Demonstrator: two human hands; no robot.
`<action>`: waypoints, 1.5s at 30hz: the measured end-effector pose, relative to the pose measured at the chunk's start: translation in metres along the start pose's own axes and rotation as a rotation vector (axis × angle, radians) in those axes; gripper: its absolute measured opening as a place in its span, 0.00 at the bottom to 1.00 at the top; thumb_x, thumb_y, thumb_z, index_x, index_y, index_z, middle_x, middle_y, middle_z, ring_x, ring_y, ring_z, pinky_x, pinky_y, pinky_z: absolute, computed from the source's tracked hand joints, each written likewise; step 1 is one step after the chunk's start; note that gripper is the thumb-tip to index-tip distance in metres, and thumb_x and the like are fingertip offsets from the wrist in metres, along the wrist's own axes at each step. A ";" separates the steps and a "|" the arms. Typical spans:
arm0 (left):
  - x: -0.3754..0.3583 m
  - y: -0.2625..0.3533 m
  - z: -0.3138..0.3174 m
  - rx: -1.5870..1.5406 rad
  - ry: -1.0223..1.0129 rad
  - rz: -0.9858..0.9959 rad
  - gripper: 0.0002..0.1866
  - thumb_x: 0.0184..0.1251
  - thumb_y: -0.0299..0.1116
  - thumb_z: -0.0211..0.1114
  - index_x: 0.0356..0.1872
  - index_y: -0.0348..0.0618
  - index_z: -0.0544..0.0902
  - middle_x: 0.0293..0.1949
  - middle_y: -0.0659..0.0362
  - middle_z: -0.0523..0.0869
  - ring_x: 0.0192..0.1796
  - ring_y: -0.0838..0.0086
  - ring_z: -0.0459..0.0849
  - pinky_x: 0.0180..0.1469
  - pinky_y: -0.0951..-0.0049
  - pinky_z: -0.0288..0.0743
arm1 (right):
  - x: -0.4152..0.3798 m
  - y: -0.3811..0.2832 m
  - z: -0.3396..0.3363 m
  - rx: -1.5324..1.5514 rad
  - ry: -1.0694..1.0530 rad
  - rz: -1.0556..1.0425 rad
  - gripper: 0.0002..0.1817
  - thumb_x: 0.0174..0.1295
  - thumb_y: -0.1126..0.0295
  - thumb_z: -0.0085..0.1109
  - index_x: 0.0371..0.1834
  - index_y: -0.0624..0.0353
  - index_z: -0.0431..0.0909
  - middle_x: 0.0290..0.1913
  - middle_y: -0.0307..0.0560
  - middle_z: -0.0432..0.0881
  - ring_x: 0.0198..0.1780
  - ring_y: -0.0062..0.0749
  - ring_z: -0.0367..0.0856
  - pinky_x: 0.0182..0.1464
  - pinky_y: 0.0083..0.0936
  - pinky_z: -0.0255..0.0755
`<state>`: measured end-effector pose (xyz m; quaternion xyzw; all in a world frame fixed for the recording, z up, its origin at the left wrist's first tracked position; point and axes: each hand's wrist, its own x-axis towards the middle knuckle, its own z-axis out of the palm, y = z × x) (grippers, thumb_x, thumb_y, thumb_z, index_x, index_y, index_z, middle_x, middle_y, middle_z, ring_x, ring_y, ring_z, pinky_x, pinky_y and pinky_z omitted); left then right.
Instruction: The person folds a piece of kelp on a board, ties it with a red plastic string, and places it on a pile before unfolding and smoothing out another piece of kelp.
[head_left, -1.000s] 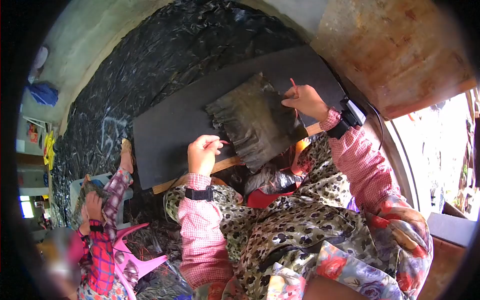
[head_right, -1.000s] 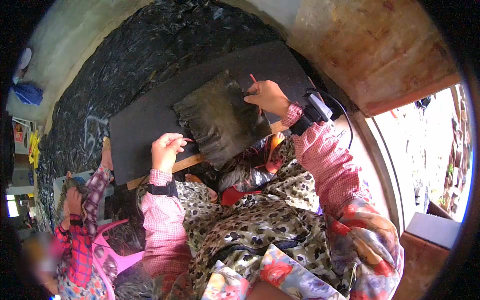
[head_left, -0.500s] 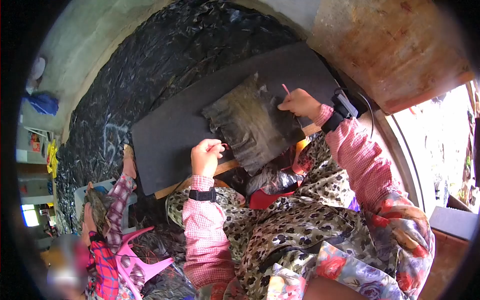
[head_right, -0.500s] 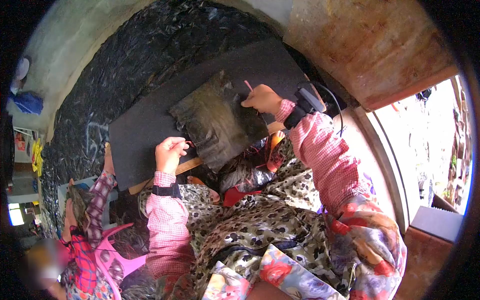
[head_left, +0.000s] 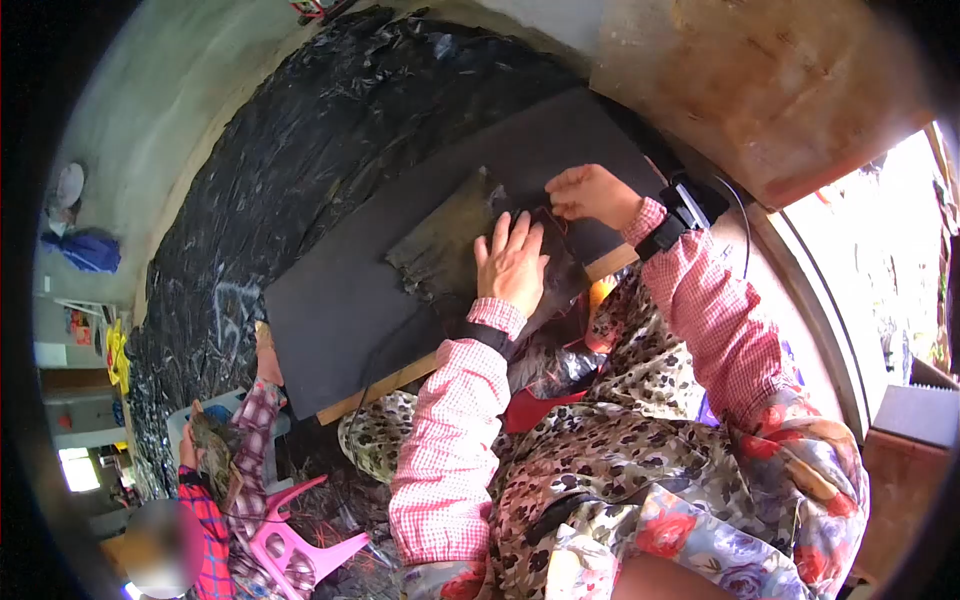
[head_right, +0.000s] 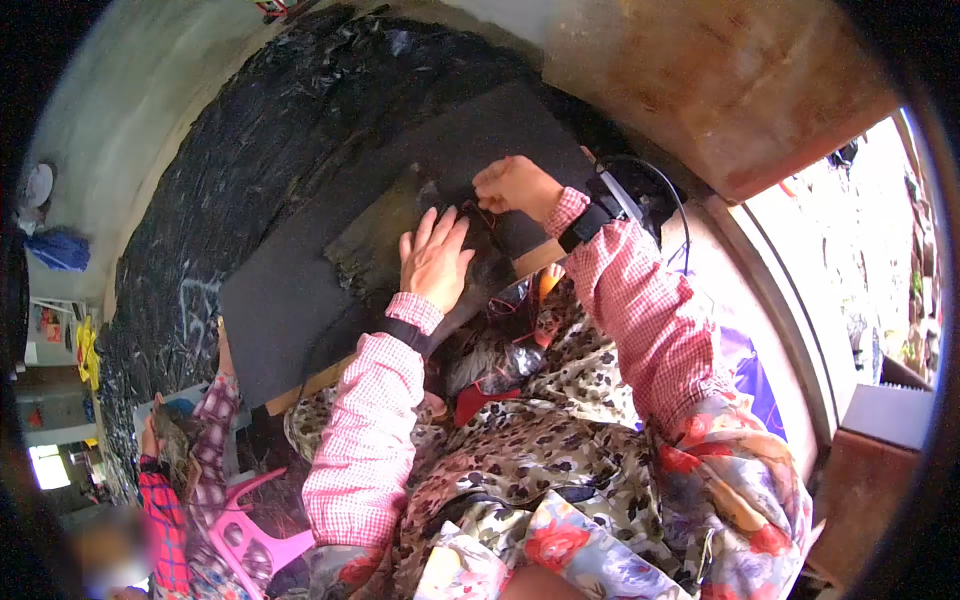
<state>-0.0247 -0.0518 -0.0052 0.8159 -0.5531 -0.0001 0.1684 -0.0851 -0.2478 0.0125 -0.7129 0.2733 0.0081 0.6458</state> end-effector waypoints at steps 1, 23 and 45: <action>-0.001 -0.001 -0.002 -0.003 0.019 -0.013 0.22 0.62 0.35 0.58 0.57 0.44 0.72 0.64 0.56 0.68 0.68 0.60 0.59 0.64 0.52 0.54 | 0.004 -0.001 -0.005 0.236 -0.010 -0.046 0.13 0.58 0.72 0.60 0.44 0.68 0.78 0.33 0.47 0.82 0.33 0.27 0.81 0.38 0.19 0.77; -0.025 0.012 -0.014 -0.095 0.215 -0.018 0.23 0.54 0.29 0.64 0.53 0.46 0.74 0.61 0.55 0.70 0.66 0.56 0.63 0.60 0.45 0.58 | -0.044 -0.080 0.046 0.109 -0.319 -0.362 0.11 0.63 0.72 0.57 0.44 0.67 0.80 0.27 0.41 0.83 0.26 0.17 0.80 0.28 0.13 0.74; -0.133 -0.040 -0.025 0.066 0.249 -0.548 0.12 0.44 0.31 0.69 0.31 0.41 0.78 0.43 0.52 0.75 0.50 0.56 0.72 0.53 0.58 0.66 | -0.028 -0.067 0.096 -0.103 -0.385 -0.263 0.08 0.60 0.71 0.60 0.36 0.66 0.80 0.26 0.41 0.82 0.20 0.15 0.74 0.22 0.13 0.68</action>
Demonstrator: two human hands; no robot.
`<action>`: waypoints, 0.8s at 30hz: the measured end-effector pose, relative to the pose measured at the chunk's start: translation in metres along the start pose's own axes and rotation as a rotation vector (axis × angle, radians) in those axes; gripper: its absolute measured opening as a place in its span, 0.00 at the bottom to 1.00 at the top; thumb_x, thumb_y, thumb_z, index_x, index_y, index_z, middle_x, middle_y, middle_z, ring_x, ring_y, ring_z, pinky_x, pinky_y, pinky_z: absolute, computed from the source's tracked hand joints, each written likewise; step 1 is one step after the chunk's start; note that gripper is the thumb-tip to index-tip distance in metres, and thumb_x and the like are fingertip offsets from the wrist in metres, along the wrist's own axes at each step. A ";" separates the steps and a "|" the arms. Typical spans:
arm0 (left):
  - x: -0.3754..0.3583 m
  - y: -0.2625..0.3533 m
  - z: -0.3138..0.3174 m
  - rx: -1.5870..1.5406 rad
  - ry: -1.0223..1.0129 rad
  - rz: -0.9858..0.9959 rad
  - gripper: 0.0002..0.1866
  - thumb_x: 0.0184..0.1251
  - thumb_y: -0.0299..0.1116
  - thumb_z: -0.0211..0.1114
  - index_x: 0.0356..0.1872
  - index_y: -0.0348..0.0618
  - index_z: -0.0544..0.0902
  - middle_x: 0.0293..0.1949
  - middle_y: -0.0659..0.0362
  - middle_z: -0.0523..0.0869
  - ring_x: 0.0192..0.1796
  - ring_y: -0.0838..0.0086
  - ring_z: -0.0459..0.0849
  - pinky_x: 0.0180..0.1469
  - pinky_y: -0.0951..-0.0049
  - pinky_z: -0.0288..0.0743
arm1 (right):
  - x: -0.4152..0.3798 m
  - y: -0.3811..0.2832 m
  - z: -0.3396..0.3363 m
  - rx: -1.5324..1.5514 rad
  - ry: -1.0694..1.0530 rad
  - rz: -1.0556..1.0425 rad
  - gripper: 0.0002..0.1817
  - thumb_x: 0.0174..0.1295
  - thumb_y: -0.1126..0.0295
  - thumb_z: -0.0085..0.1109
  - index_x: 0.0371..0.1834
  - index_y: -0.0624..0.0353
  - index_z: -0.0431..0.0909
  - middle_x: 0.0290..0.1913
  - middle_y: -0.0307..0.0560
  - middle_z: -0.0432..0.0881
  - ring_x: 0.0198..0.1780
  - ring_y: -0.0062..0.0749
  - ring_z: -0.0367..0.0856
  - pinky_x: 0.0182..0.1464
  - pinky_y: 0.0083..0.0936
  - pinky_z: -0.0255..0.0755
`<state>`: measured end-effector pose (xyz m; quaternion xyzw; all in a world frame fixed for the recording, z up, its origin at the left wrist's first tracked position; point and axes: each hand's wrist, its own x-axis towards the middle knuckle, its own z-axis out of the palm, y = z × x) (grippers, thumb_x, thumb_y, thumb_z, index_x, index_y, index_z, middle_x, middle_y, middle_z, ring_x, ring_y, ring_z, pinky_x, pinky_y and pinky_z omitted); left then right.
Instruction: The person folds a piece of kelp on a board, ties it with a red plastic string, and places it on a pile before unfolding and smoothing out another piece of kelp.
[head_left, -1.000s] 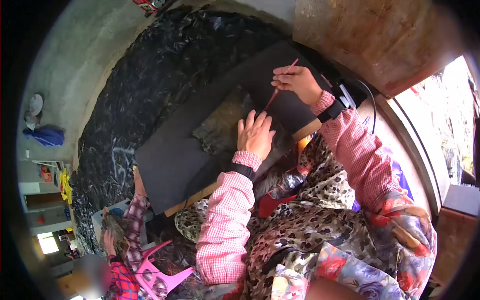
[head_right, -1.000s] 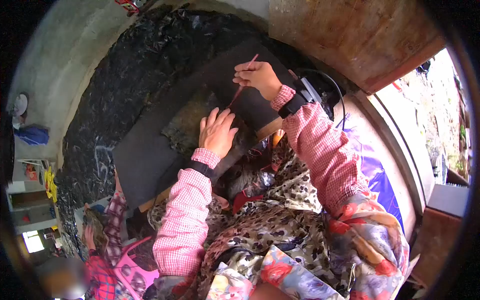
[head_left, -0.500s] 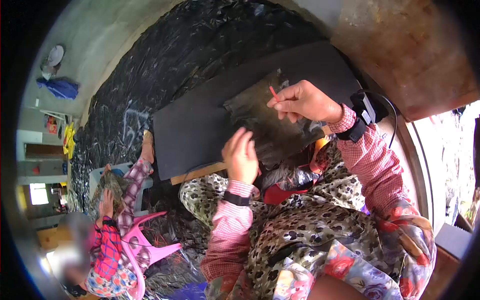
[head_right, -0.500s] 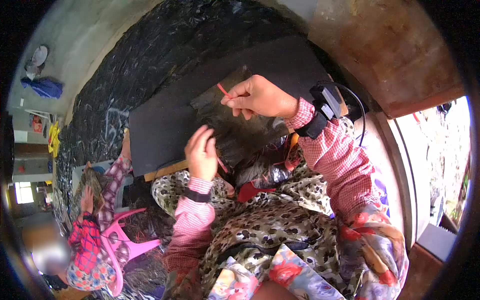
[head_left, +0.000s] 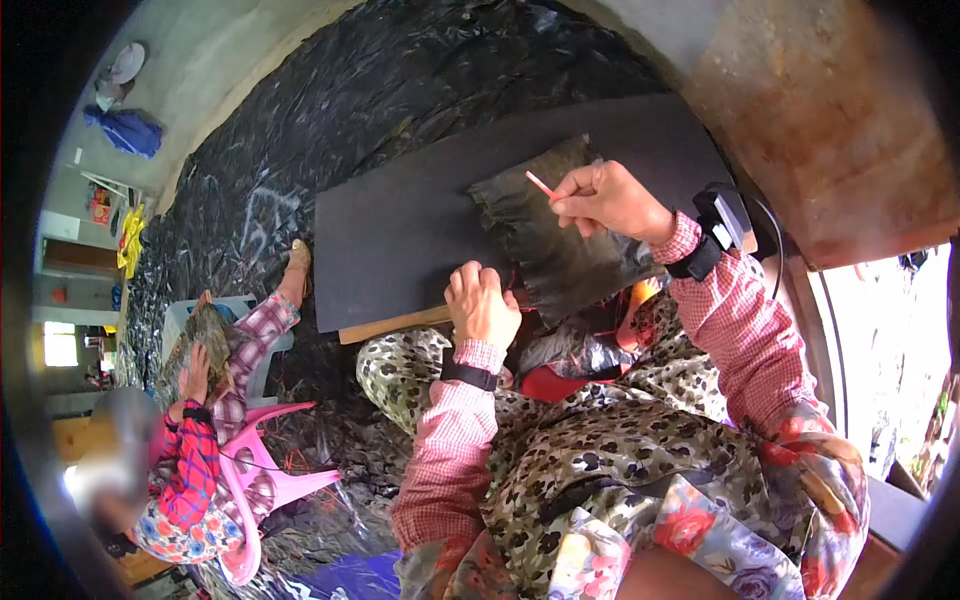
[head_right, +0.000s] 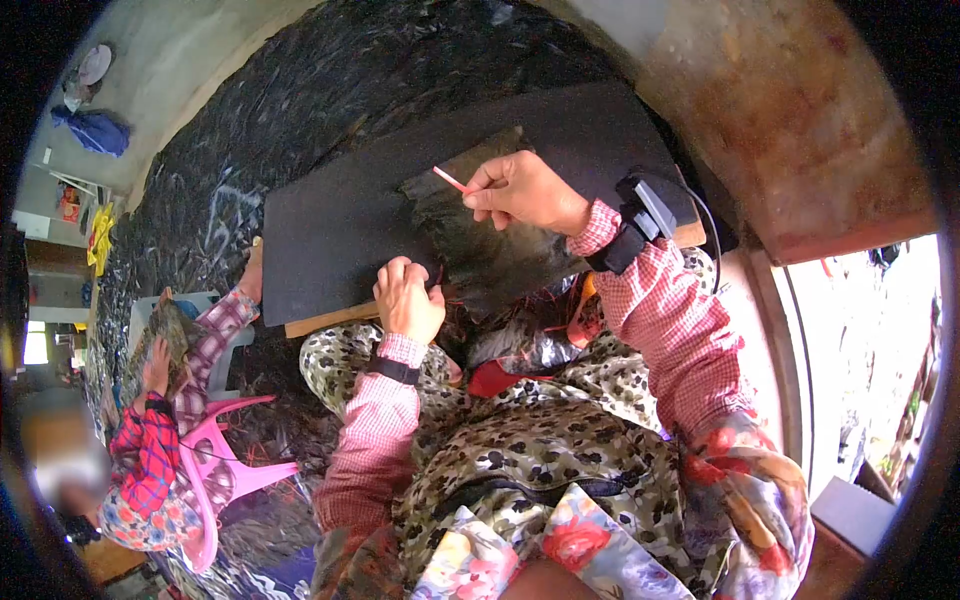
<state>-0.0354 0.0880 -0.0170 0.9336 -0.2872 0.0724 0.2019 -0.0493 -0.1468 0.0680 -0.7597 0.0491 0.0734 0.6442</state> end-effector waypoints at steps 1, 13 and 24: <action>0.003 -0.001 0.001 0.008 -0.052 -0.026 0.11 0.43 0.29 0.68 0.30 0.42 0.78 0.42 0.53 0.74 0.50 0.56 0.72 0.52 0.58 0.66 | 0.004 0.003 0.001 -0.007 -0.003 0.000 0.08 0.60 0.71 0.60 0.36 0.66 0.80 0.26 0.41 0.82 0.20 0.15 0.74 0.22 0.13 0.68; 0.046 -0.024 -0.031 -0.999 -0.225 -0.370 0.01 0.64 0.21 0.57 0.34 0.36 0.74 0.25 0.57 0.81 0.24 0.79 0.79 0.25 0.81 0.73 | 0.030 0.027 0.041 -0.401 -0.021 -0.167 0.10 0.55 0.70 0.60 0.37 0.63 0.83 0.25 0.47 0.84 0.26 0.24 0.81 0.31 0.23 0.73; 0.069 -0.034 -0.023 -0.628 -0.221 -0.146 0.04 0.57 0.22 0.62 0.34 0.36 0.81 0.27 0.55 0.85 0.28 0.74 0.83 0.32 0.73 0.77 | 0.032 0.030 0.046 -0.359 0.009 -0.007 0.10 0.55 0.69 0.61 0.37 0.63 0.83 0.25 0.48 0.83 0.26 0.28 0.82 0.33 0.26 0.74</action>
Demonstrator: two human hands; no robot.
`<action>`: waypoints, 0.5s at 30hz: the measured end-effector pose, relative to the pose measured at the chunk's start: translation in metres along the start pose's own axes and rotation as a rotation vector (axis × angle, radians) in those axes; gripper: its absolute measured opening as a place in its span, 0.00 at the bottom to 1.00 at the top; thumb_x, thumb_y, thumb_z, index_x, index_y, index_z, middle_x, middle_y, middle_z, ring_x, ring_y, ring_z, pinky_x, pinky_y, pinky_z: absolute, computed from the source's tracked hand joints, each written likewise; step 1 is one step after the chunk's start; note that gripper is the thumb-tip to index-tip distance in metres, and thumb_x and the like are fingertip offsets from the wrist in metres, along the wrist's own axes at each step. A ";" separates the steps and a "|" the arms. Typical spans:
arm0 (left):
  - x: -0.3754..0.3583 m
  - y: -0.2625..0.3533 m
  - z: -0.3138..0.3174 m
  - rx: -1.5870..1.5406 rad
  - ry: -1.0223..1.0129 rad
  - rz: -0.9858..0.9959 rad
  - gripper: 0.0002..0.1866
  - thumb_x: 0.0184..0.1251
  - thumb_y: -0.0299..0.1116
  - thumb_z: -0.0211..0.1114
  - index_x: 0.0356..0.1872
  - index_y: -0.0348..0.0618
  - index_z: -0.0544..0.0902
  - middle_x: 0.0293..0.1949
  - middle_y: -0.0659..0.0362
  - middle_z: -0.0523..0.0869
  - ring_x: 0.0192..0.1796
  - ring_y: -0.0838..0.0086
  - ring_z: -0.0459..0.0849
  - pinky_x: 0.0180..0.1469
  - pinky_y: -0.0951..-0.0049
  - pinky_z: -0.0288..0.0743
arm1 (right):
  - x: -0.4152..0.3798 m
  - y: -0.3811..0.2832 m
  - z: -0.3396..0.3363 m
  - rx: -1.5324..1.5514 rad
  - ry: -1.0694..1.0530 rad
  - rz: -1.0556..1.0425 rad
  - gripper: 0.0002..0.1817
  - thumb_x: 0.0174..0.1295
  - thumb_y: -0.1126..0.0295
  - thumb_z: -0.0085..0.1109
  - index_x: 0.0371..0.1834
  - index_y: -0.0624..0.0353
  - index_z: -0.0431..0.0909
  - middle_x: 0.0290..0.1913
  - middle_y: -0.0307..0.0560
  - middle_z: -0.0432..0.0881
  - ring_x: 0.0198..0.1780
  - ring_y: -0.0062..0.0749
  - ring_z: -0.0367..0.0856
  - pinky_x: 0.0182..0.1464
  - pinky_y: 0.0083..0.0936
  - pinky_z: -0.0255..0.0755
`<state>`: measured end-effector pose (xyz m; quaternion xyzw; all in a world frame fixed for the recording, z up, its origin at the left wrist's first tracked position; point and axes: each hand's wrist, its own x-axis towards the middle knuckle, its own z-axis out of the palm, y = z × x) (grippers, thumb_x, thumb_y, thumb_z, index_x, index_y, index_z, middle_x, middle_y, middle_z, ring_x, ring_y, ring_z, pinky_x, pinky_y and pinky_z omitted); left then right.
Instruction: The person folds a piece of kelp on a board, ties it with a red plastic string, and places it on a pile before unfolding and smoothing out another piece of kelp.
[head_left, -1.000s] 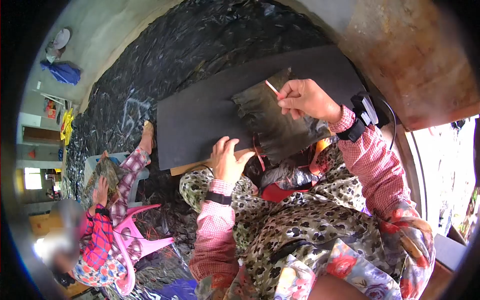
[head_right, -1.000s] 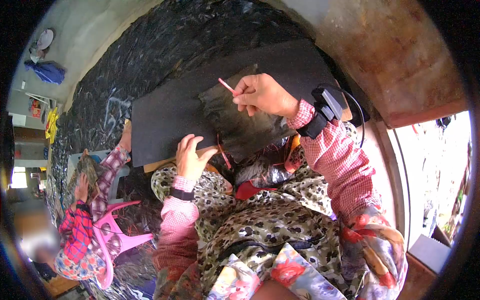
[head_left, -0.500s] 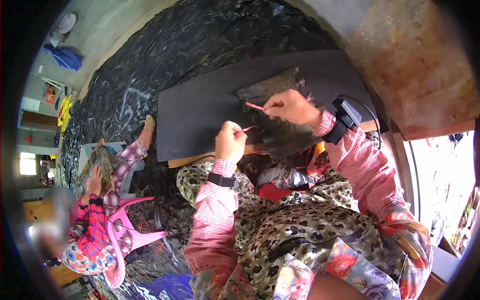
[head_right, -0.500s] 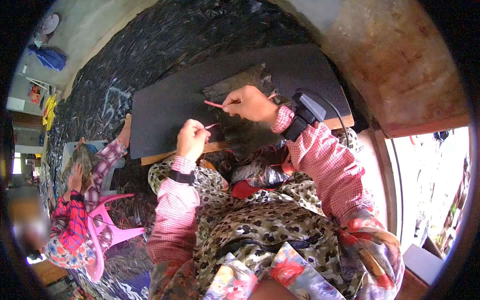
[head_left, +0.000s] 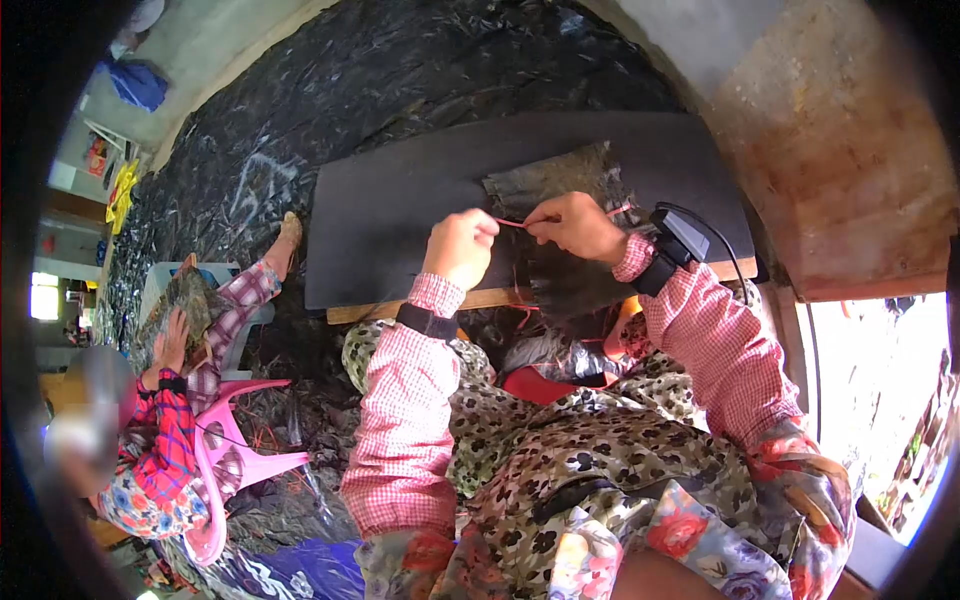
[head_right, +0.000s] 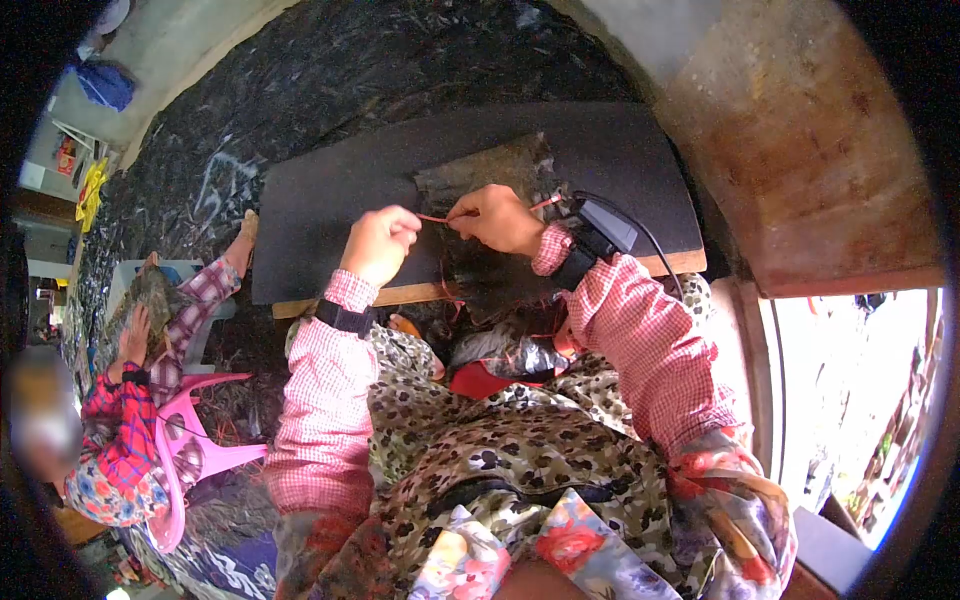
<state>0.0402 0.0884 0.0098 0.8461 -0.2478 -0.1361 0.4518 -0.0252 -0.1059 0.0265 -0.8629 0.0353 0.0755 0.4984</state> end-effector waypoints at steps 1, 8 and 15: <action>-0.006 -0.004 0.004 0.138 -0.036 0.009 0.04 0.56 0.26 0.64 0.31 0.37 0.82 0.27 0.53 0.85 0.29 0.70 0.84 0.33 0.70 0.77 | -0.001 0.001 0.000 0.001 0.001 0.004 0.10 0.55 0.69 0.61 0.37 0.63 0.83 0.25 0.48 0.83 0.26 0.28 0.82 0.33 0.26 0.74; -0.035 0.008 0.046 0.517 0.032 -0.082 0.10 0.52 0.36 0.64 0.25 0.38 0.79 0.33 0.45 0.81 0.41 0.52 0.81 0.44 0.58 0.75 | -0.003 0.000 0.002 0.030 0.030 -0.027 0.10 0.56 0.69 0.60 0.36 0.63 0.83 0.23 0.44 0.83 0.22 0.23 0.79 0.28 0.23 0.73; -0.021 0.004 0.016 -0.286 -0.154 -0.257 0.01 0.63 0.21 0.54 0.34 0.37 0.74 0.26 0.57 0.83 0.23 0.79 0.79 0.24 0.78 0.73 | -0.009 -0.002 -0.001 0.035 0.005 0.009 0.10 0.56 0.68 0.60 0.36 0.63 0.83 0.23 0.44 0.83 0.21 0.22 0.78 0.26 0.22 0.72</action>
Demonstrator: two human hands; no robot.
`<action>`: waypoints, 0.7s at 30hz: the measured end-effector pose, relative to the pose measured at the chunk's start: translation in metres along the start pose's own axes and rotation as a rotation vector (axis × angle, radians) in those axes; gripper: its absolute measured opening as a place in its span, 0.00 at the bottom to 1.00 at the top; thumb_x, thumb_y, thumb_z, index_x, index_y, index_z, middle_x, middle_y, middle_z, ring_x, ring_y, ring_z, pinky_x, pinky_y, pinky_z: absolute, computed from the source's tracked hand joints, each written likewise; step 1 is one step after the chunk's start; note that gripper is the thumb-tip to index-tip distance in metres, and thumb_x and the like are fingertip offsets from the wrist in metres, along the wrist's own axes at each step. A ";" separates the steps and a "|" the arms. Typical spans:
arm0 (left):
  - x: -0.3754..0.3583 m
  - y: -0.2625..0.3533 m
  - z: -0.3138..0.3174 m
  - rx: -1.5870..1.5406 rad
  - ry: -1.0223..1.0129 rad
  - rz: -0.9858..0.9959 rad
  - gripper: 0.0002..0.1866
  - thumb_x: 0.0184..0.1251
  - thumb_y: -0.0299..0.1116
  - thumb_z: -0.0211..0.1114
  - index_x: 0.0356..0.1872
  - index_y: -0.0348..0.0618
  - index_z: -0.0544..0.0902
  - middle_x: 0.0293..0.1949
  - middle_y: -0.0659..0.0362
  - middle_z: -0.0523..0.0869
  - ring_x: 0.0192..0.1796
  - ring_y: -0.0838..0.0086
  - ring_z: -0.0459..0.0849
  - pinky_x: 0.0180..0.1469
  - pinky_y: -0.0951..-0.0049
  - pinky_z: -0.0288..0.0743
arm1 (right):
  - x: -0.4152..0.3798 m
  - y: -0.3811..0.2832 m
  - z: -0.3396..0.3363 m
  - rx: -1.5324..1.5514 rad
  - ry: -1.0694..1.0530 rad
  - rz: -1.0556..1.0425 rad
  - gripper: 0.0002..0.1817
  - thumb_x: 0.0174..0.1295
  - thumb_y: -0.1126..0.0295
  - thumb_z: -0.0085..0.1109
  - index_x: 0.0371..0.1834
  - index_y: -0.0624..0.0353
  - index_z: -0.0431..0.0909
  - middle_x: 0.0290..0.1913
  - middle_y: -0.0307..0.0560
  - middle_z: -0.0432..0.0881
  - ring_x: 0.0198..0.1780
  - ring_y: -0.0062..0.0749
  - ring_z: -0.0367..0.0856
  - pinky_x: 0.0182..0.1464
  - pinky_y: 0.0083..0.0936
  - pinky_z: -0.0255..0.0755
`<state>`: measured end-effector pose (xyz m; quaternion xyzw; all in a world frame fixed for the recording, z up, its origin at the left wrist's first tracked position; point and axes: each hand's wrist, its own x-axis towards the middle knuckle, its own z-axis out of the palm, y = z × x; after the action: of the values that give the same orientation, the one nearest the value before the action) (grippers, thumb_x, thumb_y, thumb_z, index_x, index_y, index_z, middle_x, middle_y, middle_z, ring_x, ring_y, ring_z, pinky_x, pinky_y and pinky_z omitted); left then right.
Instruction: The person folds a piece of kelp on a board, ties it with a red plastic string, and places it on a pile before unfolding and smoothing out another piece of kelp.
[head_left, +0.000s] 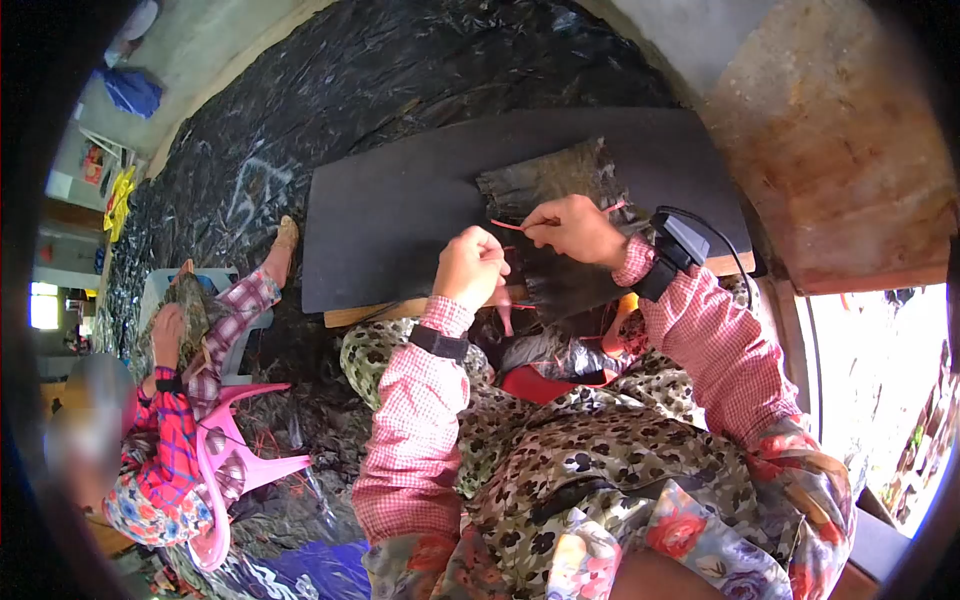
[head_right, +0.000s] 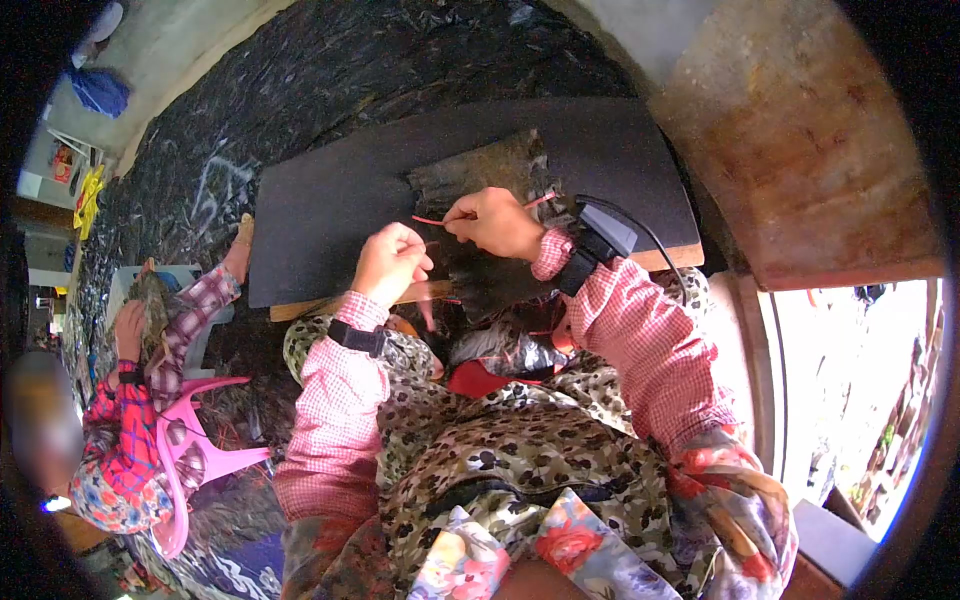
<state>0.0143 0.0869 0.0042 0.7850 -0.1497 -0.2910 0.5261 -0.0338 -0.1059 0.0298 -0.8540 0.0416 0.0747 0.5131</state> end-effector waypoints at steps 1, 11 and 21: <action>-0.001 0.009 -0.001 -0.060 0.011 -0.003 0.01 0.62 0.21 0.56 0.33 0.35 0.75 0.26 0.56 0.83 0.23 0.78 0.79 0.24 0.78 0.73 | 0.002 0.002 0.001 0.002 0.001 -0.001 0.10 0.56 0.68 0.60 0.36 0.63 0.83 0.23 0.44 0.83 0.21 0.22 0.78 0.26 0.22 0.72; 0.023 0.036 0.003 -0.086 -0.061 0.207 0.03 0.61 0.21 0.59 0.34 0.32 0.79 0.29 0.56 0.84 0.31 0.76 0.83 0.30 0.79 0.76 | 0.011 0.002 0.000 -0.169 -0.136 -0.150 0.11 0.56 0.66 0.60 0.32 0.65 0.82 0.23 0.47 0.82 0.24 0.25 0.79 0.30 0.26 0.72; 0.018 -0.004 0.006 -0.410 0.072 0.021 0.10 0.62 0.24 0.60 0.44 0.37 0.80 0.31 0.61 0.83 0.25 0.84 0.77 0.28 0.84 0.71 | 0.016 0.009 -0.002 0.310 -0.234 -0.039 0.14 0.63 0.63 0.56 0.35 0.63 0.83 0.25 0.38 0.81 0.23 0.16 0.72 0.26 0.17 0.67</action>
<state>0.0245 0.0741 -0.0070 0.6698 -0.0765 -0.2814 0.6829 -0.0194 -0.1121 0.0202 -0.7509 -0.0237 0.1564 0.6412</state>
